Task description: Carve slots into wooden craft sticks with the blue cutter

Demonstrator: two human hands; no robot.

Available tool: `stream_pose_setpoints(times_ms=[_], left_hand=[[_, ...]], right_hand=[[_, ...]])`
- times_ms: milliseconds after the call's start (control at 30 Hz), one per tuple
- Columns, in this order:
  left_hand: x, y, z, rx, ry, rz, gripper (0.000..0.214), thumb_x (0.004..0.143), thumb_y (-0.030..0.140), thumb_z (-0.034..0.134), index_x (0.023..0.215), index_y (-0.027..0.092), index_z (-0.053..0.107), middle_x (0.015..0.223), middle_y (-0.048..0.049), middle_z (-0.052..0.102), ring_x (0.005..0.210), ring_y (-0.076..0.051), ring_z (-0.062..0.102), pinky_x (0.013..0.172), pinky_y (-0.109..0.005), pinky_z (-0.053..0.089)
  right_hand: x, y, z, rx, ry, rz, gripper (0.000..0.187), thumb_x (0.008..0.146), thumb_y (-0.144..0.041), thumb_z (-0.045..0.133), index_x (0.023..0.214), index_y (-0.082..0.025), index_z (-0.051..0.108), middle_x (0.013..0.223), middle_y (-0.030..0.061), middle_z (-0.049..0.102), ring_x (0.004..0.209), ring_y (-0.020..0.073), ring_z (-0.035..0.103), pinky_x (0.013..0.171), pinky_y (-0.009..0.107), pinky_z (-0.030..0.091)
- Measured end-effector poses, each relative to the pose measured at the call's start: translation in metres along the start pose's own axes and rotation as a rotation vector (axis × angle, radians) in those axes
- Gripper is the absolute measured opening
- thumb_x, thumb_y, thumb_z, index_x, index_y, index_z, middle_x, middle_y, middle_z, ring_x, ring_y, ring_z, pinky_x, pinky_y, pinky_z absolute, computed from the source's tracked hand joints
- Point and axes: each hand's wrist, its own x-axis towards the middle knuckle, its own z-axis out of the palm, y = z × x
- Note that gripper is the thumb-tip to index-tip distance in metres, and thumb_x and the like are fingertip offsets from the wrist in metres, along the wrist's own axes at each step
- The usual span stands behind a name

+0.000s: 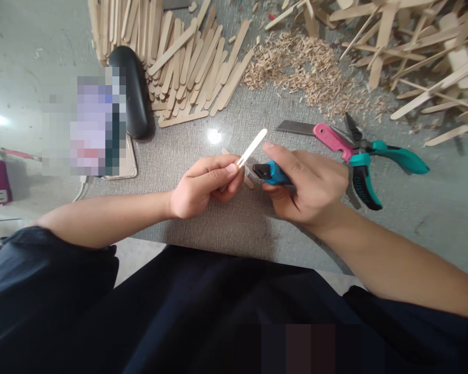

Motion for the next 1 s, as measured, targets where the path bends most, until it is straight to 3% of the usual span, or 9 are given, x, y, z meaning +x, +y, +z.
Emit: stream_pose_setpoints(times_ms=[367, 600, 733, 1000], left_hand=[[0.001, 0.001, 0.000, 0.035, 0.002, -0.007, 0.050, 0.108, 0.050, 0.076, 0.074, 0.021, 0.055, 0.058, 0.0070, 0.040, 0.048, -0.006, 0.031, 0.047, -0.023, 0.023], [-0.002, 0.001, -0.001, 0.092, -0.107, 0.094, 0.042, 0.115, 0.038, 0.067, 0.078, 0.020, 0.057, 0.061, 0.0067, 0.040, 0.050, -0.006, 0.033, 0.049, -0.023, 0.026], [-0.004, 0.000, -0.002, 0.248, -0.074, 0.133, 0.045, 0.115, 0.043, 0.069, 0.078, 0.020, 0.057, 0.063, 0.0053, 0.045, 0.054, -0.007, 0.039, 0.052, -0.024, 0.033], [-0.008, -0.002, 0.001, 0.392, -0.022, 0.119, 0.046, 0.116, 0.050, 0.068, 0.081, 0.022, 0.057, 0.066, 0.0036, 0.049, 0.058, -0.010, 0.044, 0.055, -0.027, 0.037]], right_hand=[[0.000, 0.000, -0.001, -0.005, -0.008, -0.010, 0.050, 0.124, -0.051, 0.049, 0.156, -0.019, 0.071, 0.084, 0.0034, 0.077, 0.064, 0.0192, 0.064, 0.063, 0.037, 0.041], [0.004, -0.007, -0.014, 0.014, -0.135, -0.029, 0.045, 0.127, -0.046, 0.043, 0.152, -0.015, 0.066, 0.081, 0.0008, 0.075, 0.063, 0.0174, 0.066, 0.060, 0.034, 0.045], [0.002, -0.011, -0.018, 0.039, -0.201, 0.004, 0.046, 0.127, -0.044, 0.041, 0.153, -0.015, 0.065, 0.088, 0.0032, 0.080, 0.069, 0.0194, 0.072, 0.064, 0.034, 0.051], [0.001, -0.014, -0.016, 0.089, -0.165, 0.037, 0.048, 0.127, -0.046, 0.042, 0.150, -0.015, 0.071, 0.089, 0.0059, 0.081, 0.070, 0.0197, 0.072, 0.064, 0.035, 0.049]])
